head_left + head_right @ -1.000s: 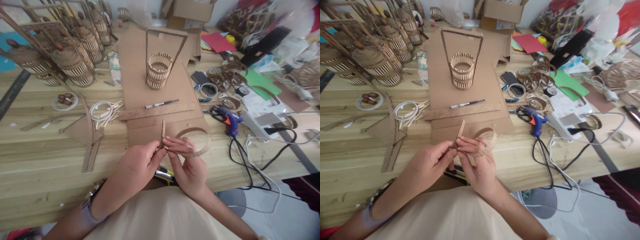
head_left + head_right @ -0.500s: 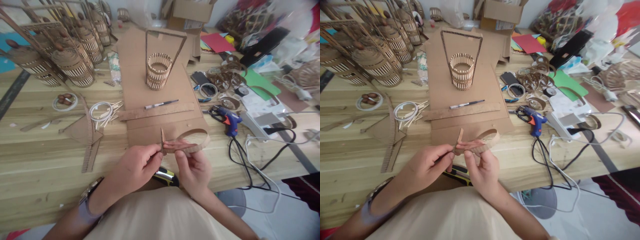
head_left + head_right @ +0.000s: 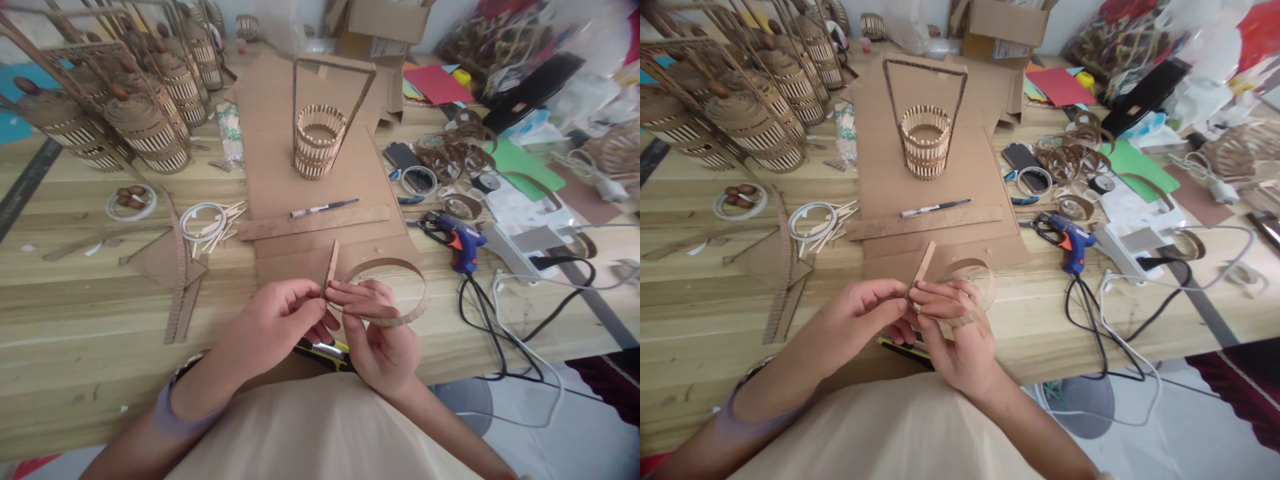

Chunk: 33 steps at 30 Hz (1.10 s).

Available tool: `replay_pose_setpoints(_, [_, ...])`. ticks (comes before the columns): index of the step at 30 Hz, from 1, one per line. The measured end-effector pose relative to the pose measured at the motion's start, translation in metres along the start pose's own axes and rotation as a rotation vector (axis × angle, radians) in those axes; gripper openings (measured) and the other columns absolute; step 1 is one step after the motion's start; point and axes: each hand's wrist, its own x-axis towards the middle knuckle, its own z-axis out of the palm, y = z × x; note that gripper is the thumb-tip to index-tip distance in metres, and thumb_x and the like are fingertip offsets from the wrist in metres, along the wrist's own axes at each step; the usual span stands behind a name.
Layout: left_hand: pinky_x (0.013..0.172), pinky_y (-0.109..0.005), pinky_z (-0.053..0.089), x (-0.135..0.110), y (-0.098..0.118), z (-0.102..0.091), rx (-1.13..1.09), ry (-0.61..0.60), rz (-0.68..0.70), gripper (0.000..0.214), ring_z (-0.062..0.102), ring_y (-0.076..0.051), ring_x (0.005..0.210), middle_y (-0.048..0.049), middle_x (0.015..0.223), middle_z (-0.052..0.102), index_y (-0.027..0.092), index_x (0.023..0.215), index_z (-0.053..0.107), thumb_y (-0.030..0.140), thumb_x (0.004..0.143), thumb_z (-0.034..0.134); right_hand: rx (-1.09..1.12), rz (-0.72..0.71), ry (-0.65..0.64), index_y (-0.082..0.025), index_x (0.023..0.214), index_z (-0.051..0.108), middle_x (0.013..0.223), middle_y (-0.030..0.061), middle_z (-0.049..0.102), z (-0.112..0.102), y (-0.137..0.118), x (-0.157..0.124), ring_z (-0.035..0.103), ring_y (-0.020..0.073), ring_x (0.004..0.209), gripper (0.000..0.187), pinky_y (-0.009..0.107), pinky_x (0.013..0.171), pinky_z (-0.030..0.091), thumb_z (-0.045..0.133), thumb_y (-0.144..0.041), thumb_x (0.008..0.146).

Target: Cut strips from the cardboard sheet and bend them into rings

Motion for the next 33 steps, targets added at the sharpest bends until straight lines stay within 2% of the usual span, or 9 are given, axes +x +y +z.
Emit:
replay_pose_setpoints(5, [0.058,-0.021,0.052,0.005,0.003,0.001,-0.140,0.010,-0.083,0.015,0.064,-0.011,0.059,0.0007,0.062,0.065,0.017,0.071,0.061,0.021,0.080,0.050,-0.031,-0.023,-0.010,-0.026,0.101,0.055,0.097,0.0033,0.079,-0.001,-0.002,0.004,0.075,0.0229,0.097,0.020,0.043,0.088,0.053,0.055,-0.010,0.090])
replay_pose_setpoints(9, [0.053,-0.019,0.047,0.006,0.000,0.002,-0.121,0.018,-0.063,0.013,0.059,-0.010,0.054,0.0017,0.058,0.063,0.018,0.068,0.058,0.024,0.077,0.051,-0.045,-0.040,-0.027,-0.026,0.101,0.056,0.097,0.0030,0.079,-0.002,-0.003,0.005,0.075,0.0219,0.095,0.020,0.042,0.087,0.053,0.055,-0.010,0.090])
replay_pose_setpoints(14, [0.050,-0.019,0.041,0.003,-0.004,0.001,0.065,0.058,0.012,0.012,0.052,-0.009,0.051,0.0028,0.062,0.066,0.019,0.070,0.057,0.024,0.077,0.049,-0.007,-0.002,-0.014,-0.025,0.103,0.059,0.096,0.0022,0.079,0.000,-0.004,0.004,0.074,0.0211,0.095,0.021,0.041,0.086,0.052,0.056,-0.008,0.090])
replay_pose_setpoints(19, [0.052,-0.019,0.039,-0.002,-0.003,0.000,0.350,0.105,0.076,0.019,0.054,-0.009,0.054,0.0033,0.063,0.066,0.019,0.068,0.060,0.021,0.081,0.046,0.080,0.155,0.019,-0.026,0.101,0.065,0.089,0.0013,0.078,0.001,-0.006,0.001,0.073,0.0206,0.091,0.021,0.042,0.087,0.051,0.054,-0.010,0.093])
replay_pose_setpoints(22, [0.050,-0.019,0.037,-0.004,-0.002,0.001,0.425,0.123,0.106,0.022,0.053,-0.009,0.053,0.0045,0.062,0.065,0.019,0.071,0.062,0.020,0.086,0.045,0.122,0.207,0.026,-0.025,0.100,0.065,0.092,0.0025,0.077,0.002,-0.005,-0.002,0.072,0.0204,0.096,0.019,0.041,0.087,0.053,0.053,-0.011,0.095])
replay_pose_setpoints(25, [0.049,-0.019,0.036,-0.004,-0.002,0.001,0.454,0.118,0.140,0.026,0.053,-0.009,0.052,0.0048,0.063,0.065,0.019,0.075,0.061,0.027,0.093,0.044,0.122,0.158,0.020,-0.024,0.105,0.062,0.100,0.0051,0.076,0.002,-0.002,-0.002,0.070,0.0222,0.103,0.017,0.044,0.090,0.053,0.054,-0.015,0.095])
replay_pose_setpoints(28, [0.053,-0.019,0.037,-0.003,-0.005,0.000,0.496,0.115,0.203,0.030,0.057,-0.009,0.057,0.0045,0.065,0.065,0.019,0.076,0.060,0.032,0.098,0.044,-0.017,0.050,-0.028,-0.023,0.110,0.060,0.107,0.0073,0.076,0.000,0.000,0.000,0.070,0.0244,0.107,0.017,0.046,0.094,0.051,0.059,-0.021,0.094])
replay_pose_setpoints(31, [0.056,-0.019,0.039,-0.002,-0.008,-0.001,0.533,0.118,0.275,0.032,0.058,-0.009,0.059,0.0046,0.066,0.065,0.019,0.075,0.058,0.031,0.100,0.042,-0.152,0.001,-0.033,-0.024,0.110,0.061,0.105,0.0047,0.078,-0.001,0.000,0.001,0.072,0.0224,0.103,0.020,0.042,0.095,0.049,0.061,-0.015,0.092])
replay_pose_setpoints(33, [0.057,-0.019,0.039,-0.002,-0.009,-0.001,0.530,0.108,0.307,0.033,0.058,-0.008,0.058,0.0049,0.066,0.065,0.019,0.074,0.057,0.029,0.101,0.041,-0.149,0.020,-0.022,-0.024,0.110,0.062,0.104,0.0032,0.078,0.000,-0.001,-0.001,0.073,0.0210,0.102,0.024,0.041,0.097,0.049,0.059,-0.010,0.091])
